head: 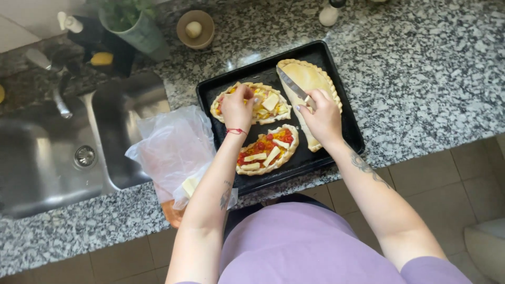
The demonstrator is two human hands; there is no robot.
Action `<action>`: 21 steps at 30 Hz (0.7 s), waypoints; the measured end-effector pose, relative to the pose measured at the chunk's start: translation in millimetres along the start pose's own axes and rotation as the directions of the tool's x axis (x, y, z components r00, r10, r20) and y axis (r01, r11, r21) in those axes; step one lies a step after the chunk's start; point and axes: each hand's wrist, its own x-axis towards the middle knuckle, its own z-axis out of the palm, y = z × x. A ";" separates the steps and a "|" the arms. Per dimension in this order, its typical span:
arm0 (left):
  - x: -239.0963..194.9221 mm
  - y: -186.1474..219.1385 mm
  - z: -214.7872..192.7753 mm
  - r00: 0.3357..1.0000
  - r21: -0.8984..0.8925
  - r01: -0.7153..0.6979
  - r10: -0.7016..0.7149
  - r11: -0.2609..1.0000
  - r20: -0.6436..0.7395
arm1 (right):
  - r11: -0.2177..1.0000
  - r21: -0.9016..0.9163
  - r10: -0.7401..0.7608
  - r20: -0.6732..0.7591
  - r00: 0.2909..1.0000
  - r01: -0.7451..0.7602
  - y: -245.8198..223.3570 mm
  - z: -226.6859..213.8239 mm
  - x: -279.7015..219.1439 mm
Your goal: The person cleans the kitchen counter with a spray bottle and cloth, then retrieves a baking tray from the oven. They add sliced cheese to two open-faced pies on the tray, using a knife to cut the cheese from a block.
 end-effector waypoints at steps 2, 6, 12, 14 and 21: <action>4.1 -2.3 6.6 0.999 0.091 -0.040 0.042 0.995 -0.027 | 1.000 -0.005 0.008 -0.019 1.000 -0.008 6.5 -8.7 -7.7; 4.2 -0.1 -2.2 0.991 0.157 -0.102 0.115 0.982 -0.073 | 0.999 0.014 0.049 -0.021 0.999 -0.048 19.8 -10.0 -14.7; -5.7 -5.2 -30.1 0.985 0.078 -0.126 0.134 0.989 -0.107 | 1.000 0.012 -0.026 0.039 0.999 0.025 19.1 28.3 -2.5; -9.8 -11.1 -46.6 0.981 0.063 -0.126 0.134 0.990 -0.143 | 0.999 0.027 -0.046 0.065 0.997 0.044 10.9 42.5 4.4; -56.6 -32.3 -145.6 0.944 -0.087 -0.176 0.142 0.981 -0.298 | 0.986 0.079 -0.155 0.150 0.977 0.144 -12.3 51.0 10.6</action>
